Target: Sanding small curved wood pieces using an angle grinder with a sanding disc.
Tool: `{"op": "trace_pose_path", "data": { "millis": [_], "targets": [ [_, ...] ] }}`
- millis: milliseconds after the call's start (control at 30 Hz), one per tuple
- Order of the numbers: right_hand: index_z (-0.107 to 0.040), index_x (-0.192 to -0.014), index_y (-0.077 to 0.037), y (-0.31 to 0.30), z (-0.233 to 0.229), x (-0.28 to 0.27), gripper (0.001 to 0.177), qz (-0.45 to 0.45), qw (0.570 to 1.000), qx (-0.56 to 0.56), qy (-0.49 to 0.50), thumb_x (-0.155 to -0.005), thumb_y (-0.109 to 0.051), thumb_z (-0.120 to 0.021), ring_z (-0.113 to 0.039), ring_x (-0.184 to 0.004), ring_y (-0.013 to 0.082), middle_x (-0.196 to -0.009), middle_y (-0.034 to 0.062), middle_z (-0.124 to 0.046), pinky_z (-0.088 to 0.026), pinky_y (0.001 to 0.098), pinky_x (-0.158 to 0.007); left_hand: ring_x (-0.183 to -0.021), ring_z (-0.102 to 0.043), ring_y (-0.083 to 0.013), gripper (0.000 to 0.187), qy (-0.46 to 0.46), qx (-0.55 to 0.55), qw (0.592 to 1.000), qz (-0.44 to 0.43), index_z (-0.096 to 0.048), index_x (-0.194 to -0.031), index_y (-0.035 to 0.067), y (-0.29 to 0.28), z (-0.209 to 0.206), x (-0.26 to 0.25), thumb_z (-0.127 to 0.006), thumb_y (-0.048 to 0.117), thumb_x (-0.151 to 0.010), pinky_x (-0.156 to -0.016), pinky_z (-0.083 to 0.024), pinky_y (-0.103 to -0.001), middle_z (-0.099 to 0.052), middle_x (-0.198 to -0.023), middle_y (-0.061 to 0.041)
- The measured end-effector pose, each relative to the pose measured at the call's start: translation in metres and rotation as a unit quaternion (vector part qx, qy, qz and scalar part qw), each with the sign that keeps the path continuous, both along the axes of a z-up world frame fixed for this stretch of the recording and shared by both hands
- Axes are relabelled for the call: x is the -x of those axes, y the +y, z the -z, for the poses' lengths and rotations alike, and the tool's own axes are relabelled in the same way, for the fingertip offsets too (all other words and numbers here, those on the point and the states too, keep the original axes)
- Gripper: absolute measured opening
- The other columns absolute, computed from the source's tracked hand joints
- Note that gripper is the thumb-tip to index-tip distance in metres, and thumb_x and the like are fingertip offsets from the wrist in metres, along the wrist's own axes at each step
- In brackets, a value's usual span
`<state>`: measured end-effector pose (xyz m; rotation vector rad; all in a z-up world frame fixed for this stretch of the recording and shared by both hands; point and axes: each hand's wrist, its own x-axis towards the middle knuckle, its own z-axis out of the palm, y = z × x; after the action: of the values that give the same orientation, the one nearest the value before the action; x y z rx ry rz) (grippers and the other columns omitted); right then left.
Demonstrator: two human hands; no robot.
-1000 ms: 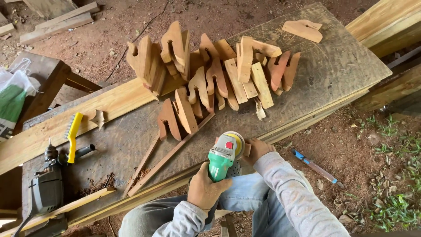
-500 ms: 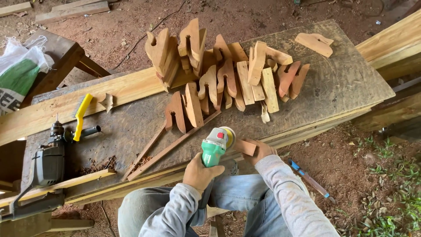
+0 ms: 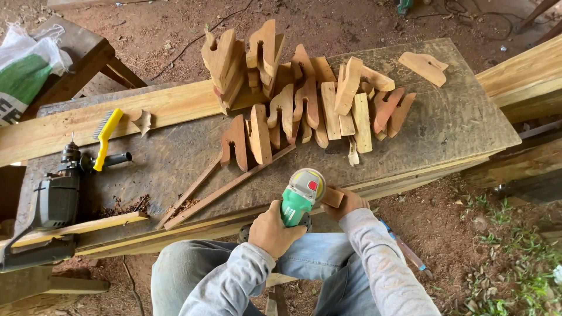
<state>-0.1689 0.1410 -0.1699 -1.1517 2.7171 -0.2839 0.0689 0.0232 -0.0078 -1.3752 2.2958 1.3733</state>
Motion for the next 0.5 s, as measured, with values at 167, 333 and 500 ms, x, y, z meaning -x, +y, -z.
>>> {"op": "trace_pose_path", "data": {
  "millis": [167, 333, 500],
  "targets": [
    [-0.071, -0.118, -0.032, -0.005, -0.02, -0.003, 0.055, 0.054, 0.995, 0.003, -0.087, -0.067, -0.047, -0.083, -0.072, -0.11, 0.0203, -0.115, 0.0011, -0.077, -0.057, 0.0326, -0.097, -0.116, -0.068, -0.0373, 0.072, 0.002, -0.007, 1.0, -0.014, -0.056, -0.12, 0.018, -0.007, 0.0, 0.0, -0.08, 0.055, -0.063, -0.098, -0.054, -0.045, -0.071, -0.114, -0.016],
    [-0.064, -0.126, -0.034, -0.009, -0.04, -0.008, 0.053, 0.039, 0.989, -0.121, -0.081, -0.079, -0.057, -0.071, -0.068, -0.116, 0.0105, -0.126, -0.0079, -0.071, -0.053, 0.0242, -0.103, -0.117, -0.066, -0.042, 0.071, 0.046, -0.046, 0.997, -0.047, -0.06, -0.119, 0.013, -0.013, 0.009, -0.002, -0.082, 0.051, -0.063, -0.097, -0.053, -0.049, -0.071, -0.113, -0.022],
    [-0.055, -0.135, -0.032, -0.009, -0.044, -0.012, 0.066, 0.003, 0.977, -0.212, -0.022, -0.08, -0.067, -0.07, -0.064, -0.125, 0.01, -0.13, -0.0076, -0.07, -0.05, 0.03, -0.11, -0.116, -0.067, -0.0396, 0.073, 0.057, -0.066, 0.994, -0.064, -0.062, -0.12, 0.013, -0.019, 0.034, -0.001, -0.085, 0.051, -0.062, -0.097, -0.053, -0.047, -0.072, -0.114, -0.019]
  ]
}}
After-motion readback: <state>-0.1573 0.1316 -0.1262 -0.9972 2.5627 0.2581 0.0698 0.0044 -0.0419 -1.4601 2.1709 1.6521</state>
